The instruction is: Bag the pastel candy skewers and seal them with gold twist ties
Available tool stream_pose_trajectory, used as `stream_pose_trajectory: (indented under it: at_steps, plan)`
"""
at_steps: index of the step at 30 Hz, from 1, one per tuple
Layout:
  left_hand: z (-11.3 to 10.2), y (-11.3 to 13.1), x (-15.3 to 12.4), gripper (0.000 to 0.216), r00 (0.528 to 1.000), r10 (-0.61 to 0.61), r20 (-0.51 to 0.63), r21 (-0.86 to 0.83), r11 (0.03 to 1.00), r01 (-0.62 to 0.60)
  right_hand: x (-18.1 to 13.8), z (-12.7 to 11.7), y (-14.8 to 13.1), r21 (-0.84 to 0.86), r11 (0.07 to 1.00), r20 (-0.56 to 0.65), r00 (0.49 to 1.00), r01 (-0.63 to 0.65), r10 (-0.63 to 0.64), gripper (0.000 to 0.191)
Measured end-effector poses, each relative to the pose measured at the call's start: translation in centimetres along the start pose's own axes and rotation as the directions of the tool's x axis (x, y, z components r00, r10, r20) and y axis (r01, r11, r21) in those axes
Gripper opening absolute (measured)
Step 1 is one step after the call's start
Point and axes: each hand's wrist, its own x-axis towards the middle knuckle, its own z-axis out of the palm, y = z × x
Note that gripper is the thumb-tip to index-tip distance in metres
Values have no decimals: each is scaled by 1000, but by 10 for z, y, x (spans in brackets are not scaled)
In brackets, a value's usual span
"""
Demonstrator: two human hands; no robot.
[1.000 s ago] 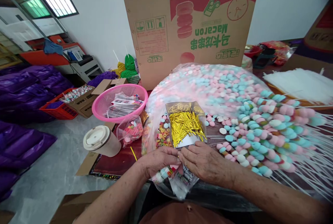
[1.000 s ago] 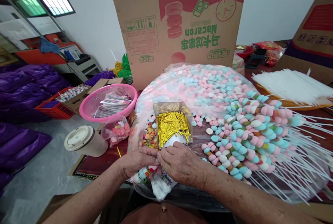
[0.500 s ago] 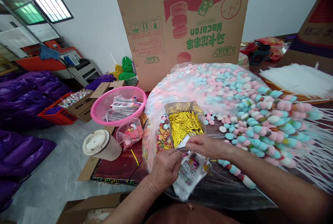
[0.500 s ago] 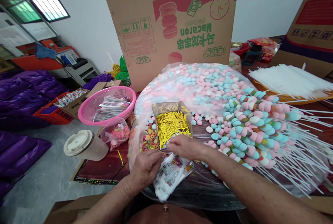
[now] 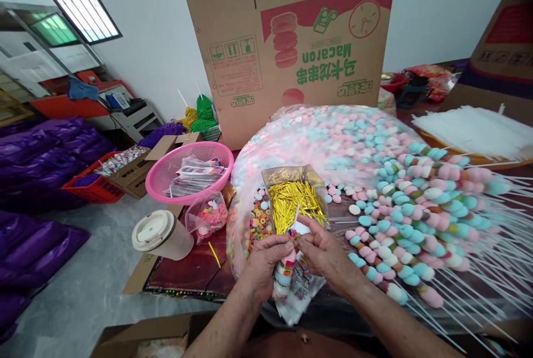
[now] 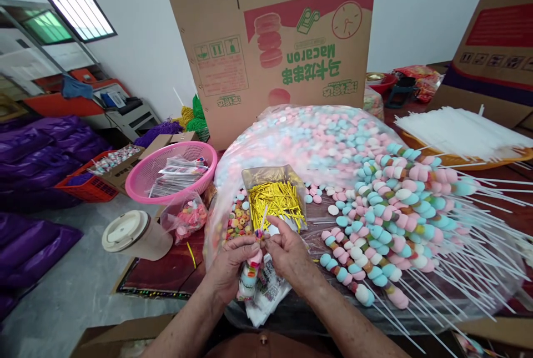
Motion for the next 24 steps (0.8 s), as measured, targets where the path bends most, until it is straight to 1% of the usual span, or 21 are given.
stream_pose_trajectory:
  at_steps: [2,3,4,6,7,8,9,11,13,15,16,18,20,22,24]
  plan:
    - [0,-2,1,25,999,20,-50,-30,999,-22,0,-3,3,-78,995,20,998,54,-52,39]
    - [0,-3,1,26,998,23,-64,-36,999,-25,0,-7,4,-146,986,34,996,84,-80,29]
    - [-1,-3,1,26,997,20,-72,-40,999,-23,-2,-11,6,-240,963,44,993,121,-113,24]
    - [-1,-4,2,26,998,16,-69,-36,999,-18,-7,-21,8,-461,864,54,978,203,-201,25]
    - [-1,-3,2,26,998,17,-64,-29,999,-19,-10,-26,7,-550,802,41,967,232,-251,26]
    - [-1,-3,3,26,998,19,-61,-15,1000,-20,-14,-30,6,-603,760,18,956,244,-293,26]
    - [0,-2,3,25,998,21,-61,2,1000,-21,-18,-33,3,-614,749,-4,948,249,-318,25]
    - [3,-2,4,23,998,19,-64,40,999,-17,-23,-33,-2,-555,790,0,950,261,-314,25]
    - [8,-4,4,19,999,14,-50,61,998,-11,-24,-27,-4,-472,836,68,957,280,-282,25]
    - [12,-6,3,13,1000,13,-20,74,997,-11,-20,-20,-3,-429,853,126,955,297,-269,26]
    - [14,-7,2,9,1000,16,3,88,996,-16,-17,-17,-1,-422,855,137,953,302,-269,31]
    - [13,-10,2,6,998,31,49,138,990,-37,-12,-16,2,-416,861,158,955,293,-249,46]
    - [9,-12,3,7,995,49,92,206,976,-68,-9,-17,4,-422,870,175,965,253,-196,57]
    - [4,-15,4,10,991,65,116,260,961,-94,-7,-19,4,-463,857,165,972,227,-168,61]
    - [0,-17,5,15,988,89,125,271,955,-120,-8,-18,4,-528,812,125,968,249,-216,63]
